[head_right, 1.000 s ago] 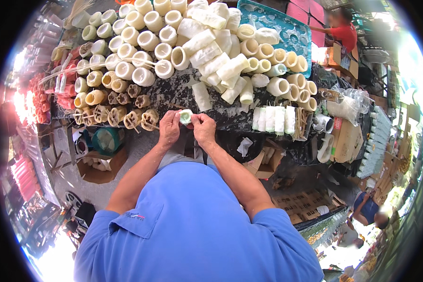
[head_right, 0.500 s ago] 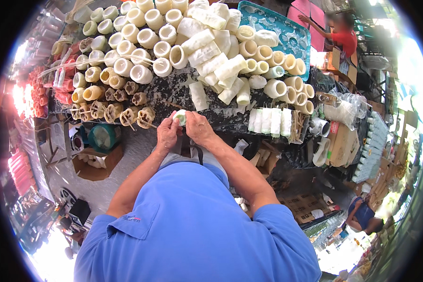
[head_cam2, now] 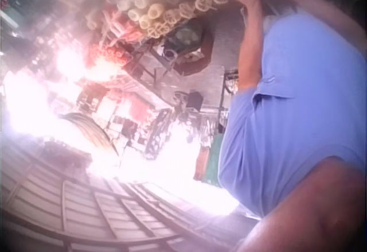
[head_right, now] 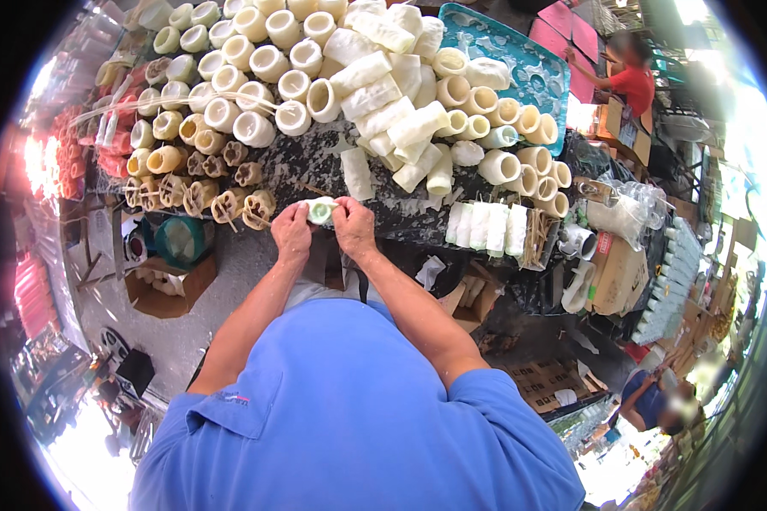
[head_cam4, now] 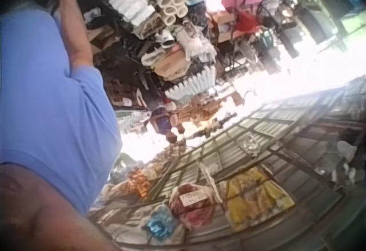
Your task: The person inserts wicks into cylindrical white wax candle bodies and stacks them on a work table. The person handles the candle bodies and wicks by hand, repeatedly picking up a candle, inserting a wick, and placing the finished unit on a growing pile.
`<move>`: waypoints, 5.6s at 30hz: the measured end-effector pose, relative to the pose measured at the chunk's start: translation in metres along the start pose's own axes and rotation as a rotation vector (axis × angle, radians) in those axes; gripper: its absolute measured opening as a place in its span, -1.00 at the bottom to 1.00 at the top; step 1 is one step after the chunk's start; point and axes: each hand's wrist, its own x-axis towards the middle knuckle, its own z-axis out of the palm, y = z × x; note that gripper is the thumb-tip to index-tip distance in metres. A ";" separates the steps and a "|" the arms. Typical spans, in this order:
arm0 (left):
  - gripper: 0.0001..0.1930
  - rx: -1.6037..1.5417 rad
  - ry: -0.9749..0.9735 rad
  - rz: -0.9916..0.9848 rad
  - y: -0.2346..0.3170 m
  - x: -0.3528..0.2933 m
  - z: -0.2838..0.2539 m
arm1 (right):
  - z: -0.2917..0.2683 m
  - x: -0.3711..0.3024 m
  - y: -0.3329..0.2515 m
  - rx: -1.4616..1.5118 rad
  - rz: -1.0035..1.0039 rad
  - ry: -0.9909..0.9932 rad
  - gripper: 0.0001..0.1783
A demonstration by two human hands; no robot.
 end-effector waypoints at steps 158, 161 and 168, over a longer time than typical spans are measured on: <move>-0.73 0.700 -0.537 0.468 0.158 0.015 0.001 | -0.308 -0.038 0.003 -0.844 0.118 0.567 -0.28; -0.74 0.659 -0.564 0.452 0.150 0.017 0.003 | -0.307 -0.043 -0.013 -0.836 0.152 0.587 -0.29; -0.77 -0.372 -0.932 -0.182 0.144 0.013 0.004 | -0.196 -0.032 -0.068 0.410 0.029 -0.075 -0.38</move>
